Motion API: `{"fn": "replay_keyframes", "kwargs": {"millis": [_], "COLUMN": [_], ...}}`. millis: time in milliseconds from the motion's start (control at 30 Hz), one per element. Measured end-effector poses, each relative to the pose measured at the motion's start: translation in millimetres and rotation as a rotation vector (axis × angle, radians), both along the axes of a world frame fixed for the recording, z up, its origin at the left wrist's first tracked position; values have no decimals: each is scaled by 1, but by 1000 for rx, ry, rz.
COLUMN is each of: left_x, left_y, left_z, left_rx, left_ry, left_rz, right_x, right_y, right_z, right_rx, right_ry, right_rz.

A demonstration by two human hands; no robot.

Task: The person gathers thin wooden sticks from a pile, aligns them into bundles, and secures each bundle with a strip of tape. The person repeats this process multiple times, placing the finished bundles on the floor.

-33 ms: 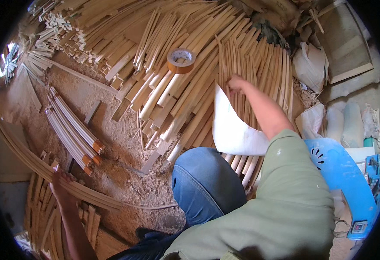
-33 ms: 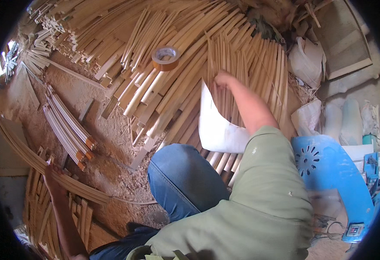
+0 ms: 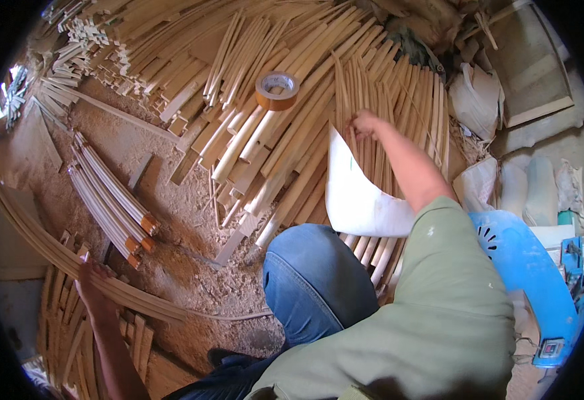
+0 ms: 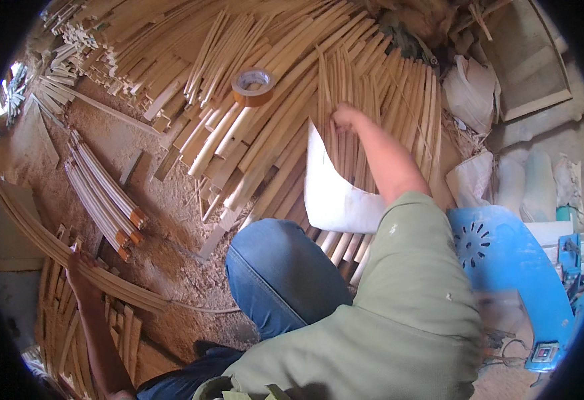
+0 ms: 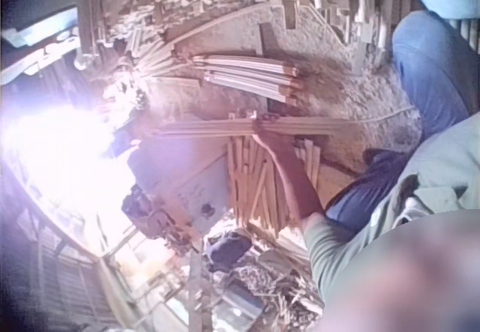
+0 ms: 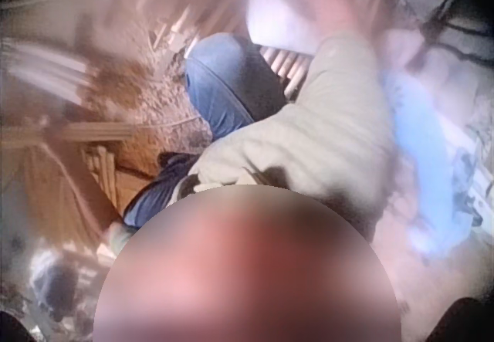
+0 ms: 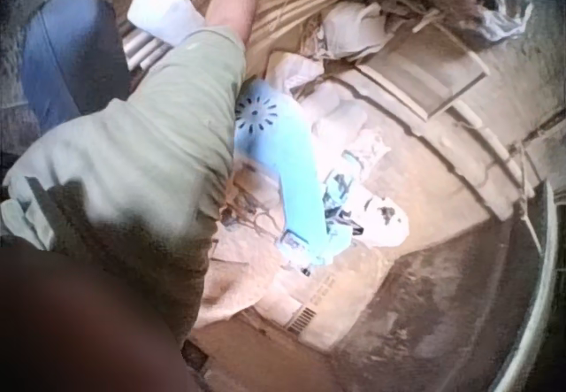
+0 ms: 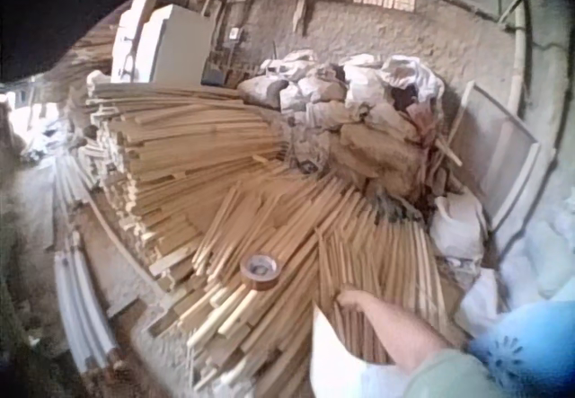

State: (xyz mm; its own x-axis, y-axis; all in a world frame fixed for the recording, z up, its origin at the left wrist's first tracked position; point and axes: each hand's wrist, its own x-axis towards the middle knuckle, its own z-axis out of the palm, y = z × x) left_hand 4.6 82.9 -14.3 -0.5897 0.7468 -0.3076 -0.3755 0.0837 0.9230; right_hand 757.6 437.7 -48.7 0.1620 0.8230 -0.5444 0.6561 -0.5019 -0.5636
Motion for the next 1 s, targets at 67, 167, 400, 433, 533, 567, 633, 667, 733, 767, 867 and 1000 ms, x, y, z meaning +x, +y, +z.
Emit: {"fn": "replay_keyframes", "kwargs": {"millis": [67,167,400,433,533,567,633,667,733,767,867,1000], "left_x": [2,0,-11,-11,-9,-8,-6,-5,-2,-2,0,1], "left_y": [2,1,-4,-5,-8,-9,-11,-12,-13,-13,-12,-12], "left_z": [-1,-4,-14,-14,-12,-11,-8,-8,-7,-6,-7,-6], "left_rx": [-3,-32,1,5,0,3,2,-10,-18,-26,-53,-79], "left_ry": [-12,-56,-63,-70,-17,-32,-44,-51,-48,-40,-15,9], "left_rz": [-11,41,-25,-27,-17,-11,-18,-5,23,16,21,5], "right_x": [22,42,15,8,-14,-20,-28,-30,-34,-34,-36,-30], "right_y": [4,5,2,2,1,0,0,0,-2,-3,-11,-14], "right_z": [3,4,-7,-9,-17,-19,-22,-22,-22,-20,-15,-4], "right_rx": [-5,-15,-90,-61,62,97,210,251,182,172,145,154], "right_ry": [159,255,-636,-849,-824,-831,-710,-633,-683,-698,-810,-859], "right_rz": [-83,-70,388,431,182,106,-99,-215,-115,-94,55,65]}}
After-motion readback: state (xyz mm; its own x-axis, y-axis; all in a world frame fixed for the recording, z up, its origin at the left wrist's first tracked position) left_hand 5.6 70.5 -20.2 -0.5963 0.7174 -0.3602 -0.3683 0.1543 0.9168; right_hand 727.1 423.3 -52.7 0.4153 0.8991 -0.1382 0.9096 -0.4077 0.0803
